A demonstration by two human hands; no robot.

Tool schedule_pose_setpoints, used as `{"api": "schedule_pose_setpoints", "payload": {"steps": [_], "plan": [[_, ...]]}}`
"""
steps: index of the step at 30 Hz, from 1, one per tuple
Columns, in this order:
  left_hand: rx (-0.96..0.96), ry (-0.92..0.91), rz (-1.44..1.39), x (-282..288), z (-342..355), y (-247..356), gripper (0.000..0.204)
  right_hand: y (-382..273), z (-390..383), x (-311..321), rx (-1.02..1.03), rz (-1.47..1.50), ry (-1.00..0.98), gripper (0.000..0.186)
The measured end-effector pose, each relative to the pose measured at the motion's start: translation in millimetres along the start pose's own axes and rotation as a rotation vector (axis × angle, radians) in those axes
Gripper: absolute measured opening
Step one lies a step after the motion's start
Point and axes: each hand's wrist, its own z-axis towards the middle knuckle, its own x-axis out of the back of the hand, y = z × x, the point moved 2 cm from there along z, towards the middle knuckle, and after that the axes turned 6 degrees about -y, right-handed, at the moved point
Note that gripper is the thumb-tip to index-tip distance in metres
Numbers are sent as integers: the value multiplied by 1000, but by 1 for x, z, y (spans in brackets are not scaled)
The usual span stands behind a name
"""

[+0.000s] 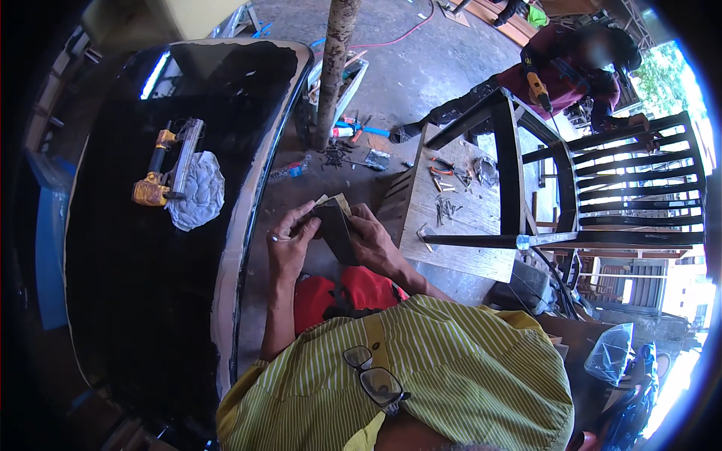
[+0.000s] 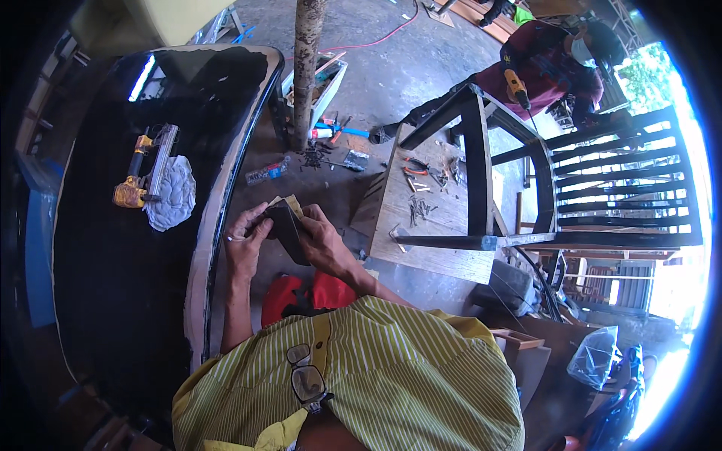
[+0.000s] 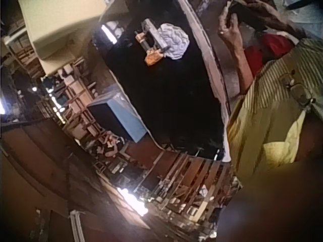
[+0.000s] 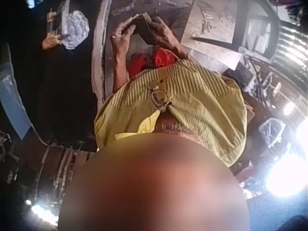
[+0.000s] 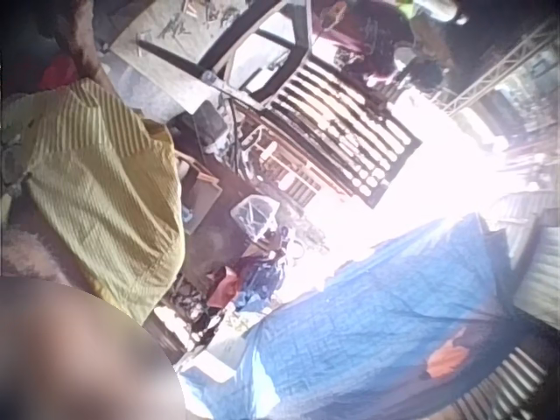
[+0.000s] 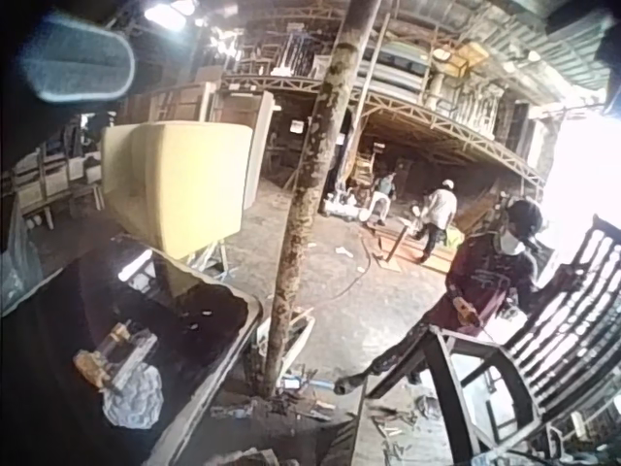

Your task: Sanding a large, dark, flat surface manually using sandpaper.

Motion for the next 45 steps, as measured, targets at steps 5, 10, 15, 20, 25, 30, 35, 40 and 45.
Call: {"api": "schedule_pose_setpoints", "payload": {"steps": [5,10,15,20,25,30,35,40,45], "plan": [[33,-13,-3,4,5,0,24,-1,8,4,168,-62,-75,14],[-13,5,-16,7,7,0,20,-6,16,7,212,-121,-122,15],[-59,43,105,10,6,2,18,-13,16,22,20,-12,-296,33],[-106,157,55,15,6,10,16,-18,19,20,-45,438,-143,58],[-229,126,254,16,1,22,16,-24,25,-13,-75,-20,19,35],[-92,114,-78,31,-11,21,18,-37,24,-32,-124,13,116,18],[19,50,64,51,-30,18,19,-57,27,-59,66,4,151,11],[-17,92,-19,67,-41,20,19,-71,31,-83,76,78,132,12],[4,227,219,92,-42,15,18,-75,55,-101,-87,235,-9,15]]}}
